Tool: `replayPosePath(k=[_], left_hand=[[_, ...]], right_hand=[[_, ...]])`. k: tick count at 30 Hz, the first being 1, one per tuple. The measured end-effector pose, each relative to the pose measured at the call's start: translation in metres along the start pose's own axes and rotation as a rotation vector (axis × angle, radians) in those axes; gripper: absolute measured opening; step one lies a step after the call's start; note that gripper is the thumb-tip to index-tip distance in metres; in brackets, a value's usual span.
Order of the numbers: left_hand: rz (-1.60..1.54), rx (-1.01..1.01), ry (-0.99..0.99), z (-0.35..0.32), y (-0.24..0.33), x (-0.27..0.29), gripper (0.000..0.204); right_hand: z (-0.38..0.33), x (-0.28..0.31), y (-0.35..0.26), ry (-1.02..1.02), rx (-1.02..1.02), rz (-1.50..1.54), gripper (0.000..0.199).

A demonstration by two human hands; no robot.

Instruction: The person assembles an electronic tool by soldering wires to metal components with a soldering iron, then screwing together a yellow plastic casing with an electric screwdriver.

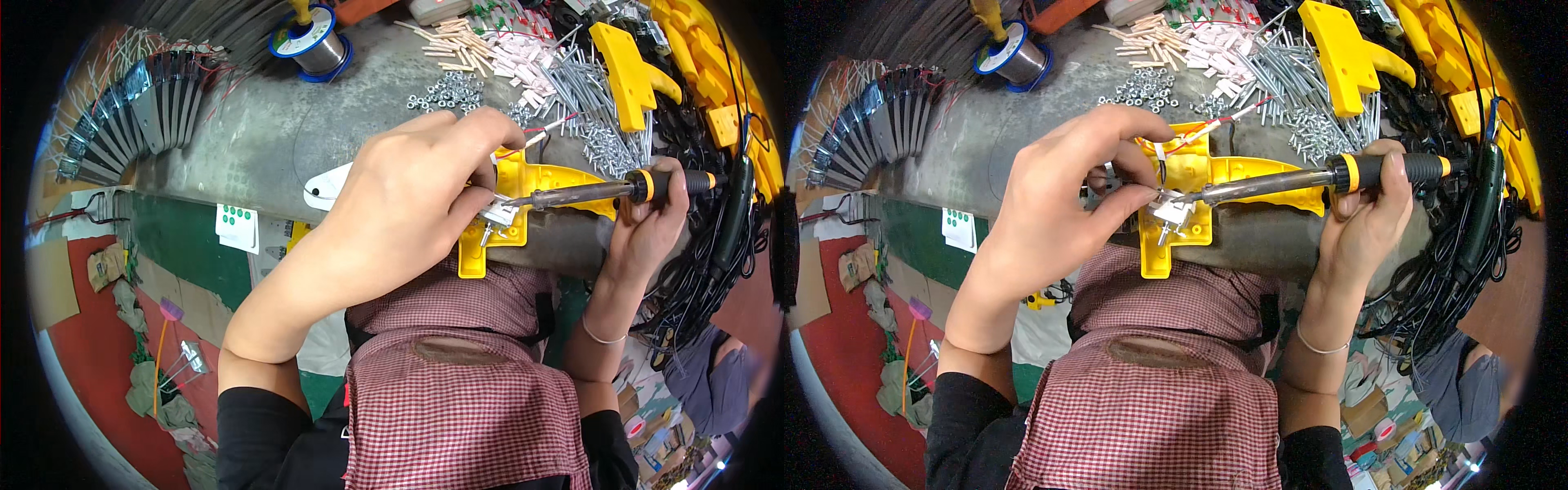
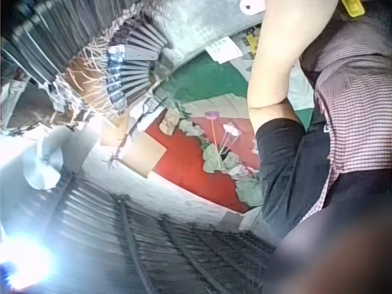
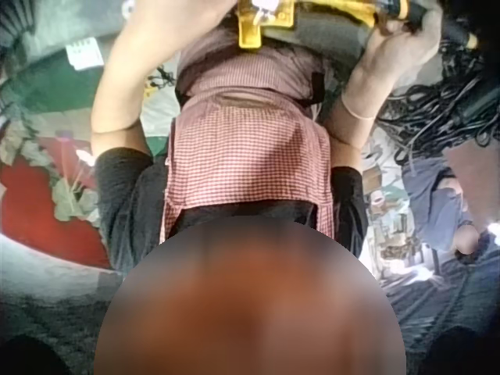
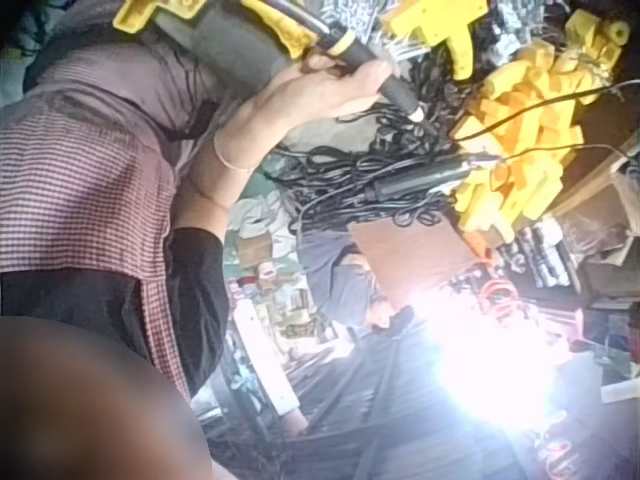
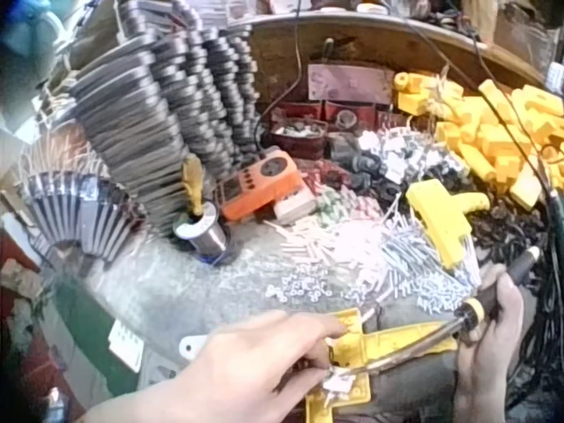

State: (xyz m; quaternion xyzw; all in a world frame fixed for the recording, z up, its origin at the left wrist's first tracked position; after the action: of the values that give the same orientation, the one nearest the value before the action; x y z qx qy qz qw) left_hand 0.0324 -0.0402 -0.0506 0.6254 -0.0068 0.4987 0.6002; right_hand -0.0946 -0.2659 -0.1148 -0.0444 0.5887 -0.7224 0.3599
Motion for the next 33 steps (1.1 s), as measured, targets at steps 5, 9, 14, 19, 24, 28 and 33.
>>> replayPosePath(k=[5, 9, 14, 19, 24, 28, 33], left_hand=[[0.017, -0.027, 0.027, 0.0, 0.003, 0.003, 0.04], [0.561, 0.146, 0.179, 0.009, -0.03, 0.049, 0.011], [0.453, -0.091, 0.066, 0.048, -0.018, 0.02, 0.016], [0.364, -0.089, -0.077, 0.095, 0.0, -0.047, 0.026], [-0.138, 0.103, -0.437, 0.11, -0.028, -0.072, 0.023], [-0.687, 0.456, -0.598, 0.098, -0.067, -0.058, 0.026], [-0.752, 0.568, -0.59, 0.083, -0.079, -0.044, 0.027]], right_hand=[[0.0, 0.001, -0.001, -0.03, 0.005, 0.018, 0.028], [0.001, 0.001, -0.001, -0.028, -0.021, 0.032, 0.027], [-0.001, 0.001, 0.001, -0.014, -0.021, 0.018, 0.023], [-0.001, -0.002, 0.001, -0.044, -0.028, 0.041, 0.024], [-0.001, -0.001, 0.002, -0.038, -0.029, 0.025, 0.025], [0.001, -0.002, 0.001, -0.049, -0.03, 0.014, 0.026], [0.0, -0.006, -0.001, 0.016, -0.03, -0.031, 0.027]])
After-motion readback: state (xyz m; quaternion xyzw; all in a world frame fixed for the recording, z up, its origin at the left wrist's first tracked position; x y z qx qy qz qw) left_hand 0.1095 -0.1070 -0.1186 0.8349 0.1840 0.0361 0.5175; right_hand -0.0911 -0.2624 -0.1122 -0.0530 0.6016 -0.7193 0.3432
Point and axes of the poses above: each hand's wrist, its own z-axis towards the middle knuckle, its own x-axis out of the back of the hand, y = z × x, the point moved 8 cm from there along z, towards the middle knuckle, and after that the axes turned 11 degrees about x, right-handed, at the moved point
